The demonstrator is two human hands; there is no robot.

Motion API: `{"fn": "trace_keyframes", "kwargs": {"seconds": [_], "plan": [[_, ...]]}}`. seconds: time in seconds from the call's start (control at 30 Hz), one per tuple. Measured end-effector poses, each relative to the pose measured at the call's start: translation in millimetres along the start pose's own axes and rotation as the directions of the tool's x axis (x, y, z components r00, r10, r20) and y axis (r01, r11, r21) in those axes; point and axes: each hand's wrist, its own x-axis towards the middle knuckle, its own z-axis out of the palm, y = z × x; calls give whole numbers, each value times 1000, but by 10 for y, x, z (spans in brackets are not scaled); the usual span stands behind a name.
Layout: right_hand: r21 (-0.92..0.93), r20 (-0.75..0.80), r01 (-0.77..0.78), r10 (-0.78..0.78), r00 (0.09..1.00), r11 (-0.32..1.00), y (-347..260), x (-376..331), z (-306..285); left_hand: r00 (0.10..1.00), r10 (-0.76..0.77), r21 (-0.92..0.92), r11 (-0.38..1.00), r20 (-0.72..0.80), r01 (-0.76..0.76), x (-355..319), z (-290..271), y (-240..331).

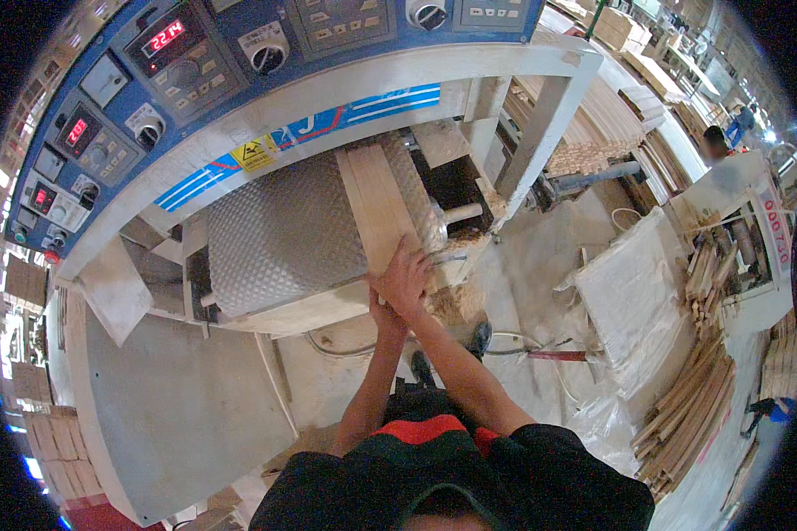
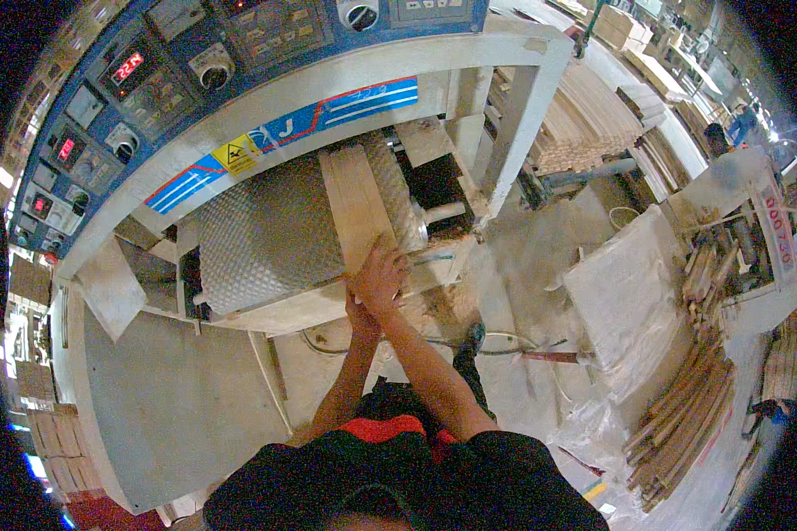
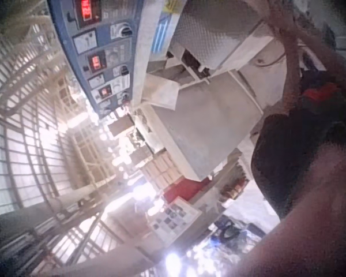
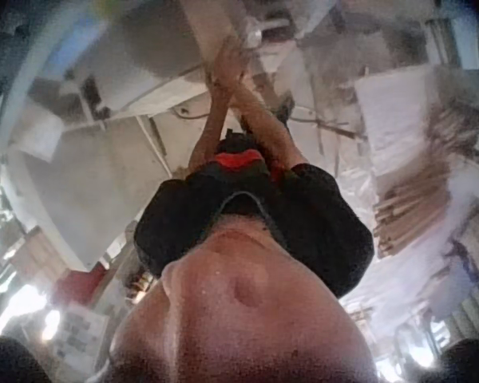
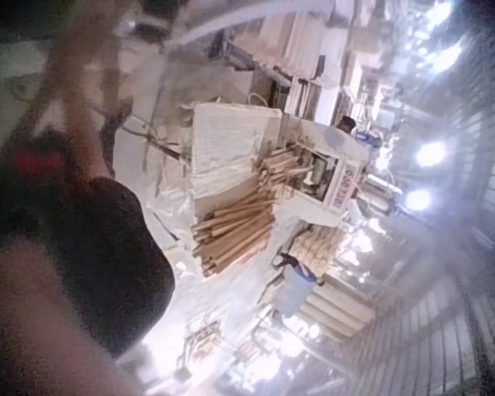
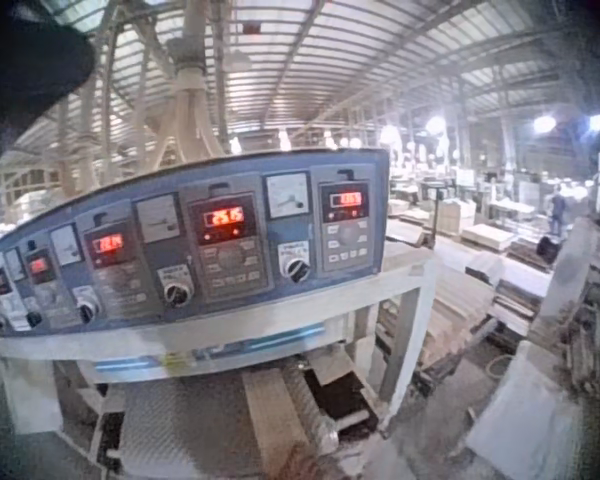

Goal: The person repeatedly picks up wooden planks from a stack and feeds them into a woodworking machine. They handle the planks one at a time or in small groups, placing them onto the machine's input surface and then returning to the stack to retrieve more.

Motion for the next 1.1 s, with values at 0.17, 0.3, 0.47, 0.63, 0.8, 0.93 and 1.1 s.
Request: {"fn": "trace_keyframes", "kwargs": {"seconds": [0.17,0.3,0.47,0.63,0.8,0.93,1.1], "plan": [[72,113,-31,22,993,997,40,122,-236,996,51,-53,997,-73,-55,107,135,-11],[164,1,-62,63,998,985,276,119,-25,980,181,121,978,-79,-170,252,168,52],[415,-68,47,-20,997,909,603,174,248,932,353,459,843,-78,-280,367,47,95],[602,-76,-4,62,995,799,722,303,313,951,273,325,921,-143,-216,467,162,100],[664,-34,-2,33,999,748,808,511,513,946,298,258,931,-130,-258,637,53,125],[584,-45,38,-15,999,811,826,647,638,958,287,270,924,-27,-270,651,68,175],[674,-75,60,-12,997,736,1140,999,1047,963,250,250,943,-98,-219,854,128,103]]}}
